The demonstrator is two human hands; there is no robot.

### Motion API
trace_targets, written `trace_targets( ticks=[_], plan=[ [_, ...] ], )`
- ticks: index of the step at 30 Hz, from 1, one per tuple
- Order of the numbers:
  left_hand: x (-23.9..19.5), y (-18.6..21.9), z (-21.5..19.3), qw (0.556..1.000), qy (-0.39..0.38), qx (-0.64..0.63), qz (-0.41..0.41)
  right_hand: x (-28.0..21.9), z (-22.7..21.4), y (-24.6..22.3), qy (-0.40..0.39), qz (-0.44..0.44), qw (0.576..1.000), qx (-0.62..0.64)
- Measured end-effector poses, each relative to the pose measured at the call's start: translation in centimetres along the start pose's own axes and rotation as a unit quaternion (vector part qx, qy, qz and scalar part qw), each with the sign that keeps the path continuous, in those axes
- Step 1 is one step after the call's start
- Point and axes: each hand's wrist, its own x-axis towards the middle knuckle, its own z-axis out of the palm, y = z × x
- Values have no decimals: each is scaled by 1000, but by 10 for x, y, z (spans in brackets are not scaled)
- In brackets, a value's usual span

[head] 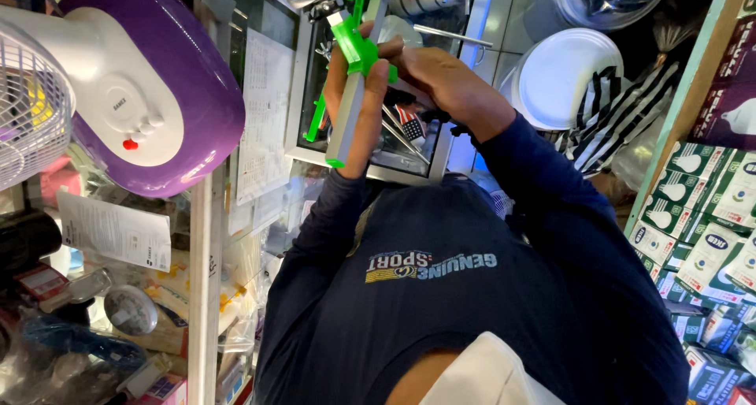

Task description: The person assembles a green and silver antenna by using a screwdriver to tighten screws into the plastic housing and metallic rods.

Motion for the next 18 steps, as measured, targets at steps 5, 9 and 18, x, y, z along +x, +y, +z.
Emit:
trace_targets(
  ticks=[5, 9, 18],
  plan=[
    [-7, -3, 7, 999, -4, -54, 4, 6, 14, -1, -12, 307, 827, 470],
    [-10, -6, 9, 999, 4, -33, 15, 11, 12, -10, 6, 339, 845, 412],
    [-10, -8, 5, 996, -41, -69, 29, 13, 8, -25, -5, 264, 878, 399]
  ],
)
